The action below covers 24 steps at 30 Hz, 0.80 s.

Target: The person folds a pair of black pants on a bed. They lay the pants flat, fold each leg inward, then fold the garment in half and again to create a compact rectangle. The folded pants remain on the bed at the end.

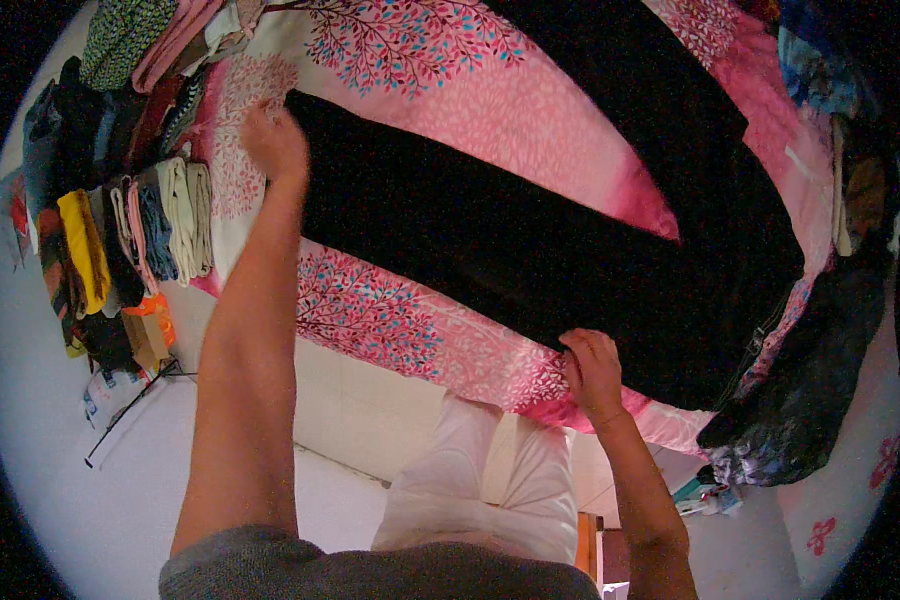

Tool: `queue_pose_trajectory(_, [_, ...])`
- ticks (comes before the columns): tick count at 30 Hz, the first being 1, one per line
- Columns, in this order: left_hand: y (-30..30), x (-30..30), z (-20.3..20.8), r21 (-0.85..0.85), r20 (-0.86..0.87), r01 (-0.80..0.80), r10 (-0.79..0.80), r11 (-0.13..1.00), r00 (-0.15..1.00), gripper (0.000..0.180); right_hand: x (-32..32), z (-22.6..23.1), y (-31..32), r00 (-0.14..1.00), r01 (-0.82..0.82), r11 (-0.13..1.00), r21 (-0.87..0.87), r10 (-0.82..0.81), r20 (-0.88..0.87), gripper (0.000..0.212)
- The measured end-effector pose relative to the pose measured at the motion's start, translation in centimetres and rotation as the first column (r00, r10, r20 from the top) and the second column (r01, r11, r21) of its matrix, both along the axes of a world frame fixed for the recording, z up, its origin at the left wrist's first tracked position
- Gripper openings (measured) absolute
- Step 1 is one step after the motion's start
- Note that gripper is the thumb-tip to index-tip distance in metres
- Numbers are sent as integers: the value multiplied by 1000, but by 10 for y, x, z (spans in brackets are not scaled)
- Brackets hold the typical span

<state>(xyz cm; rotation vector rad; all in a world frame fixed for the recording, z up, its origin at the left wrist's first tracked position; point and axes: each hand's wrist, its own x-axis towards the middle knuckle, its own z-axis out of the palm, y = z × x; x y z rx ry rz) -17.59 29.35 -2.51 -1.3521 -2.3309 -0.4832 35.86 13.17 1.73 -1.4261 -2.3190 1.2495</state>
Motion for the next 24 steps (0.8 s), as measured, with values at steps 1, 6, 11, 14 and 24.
queue_pose_trajectory(1, [7, 42, 1, 20, 93, 174, -175, 985, 980, 28, 0, 3, 8, 999, 44, 998, 33, -44, 8, 34])
queue_pose_trajectory(6, [-38, 183, 7, -256, 368, 788, -697, 560, 615, 53, -15, 10, 75, 987, 134, 966, 220, -150, 53, 49])
queue_pose_trajectory(11, [-35, 175, -22, -376, 418, 693, -555, 614, 719, 64, 30, -56, 117, 952, 74, 921, 383, -179, 247, 60])
queue_pose_trajectory(14, [-34, 170, -36, -331, 392, 689, -570, 645, 722, 66, 38, -74, 117, 941, 28, 916, 400, -159, 299, 65])
queue_pose_trajectory(24, [-34, 166, -47, -299, 423, 698, -566, 650, 708, 65, 41, -86, 118, 945, 36, 907, 421, -168, 280, 64])
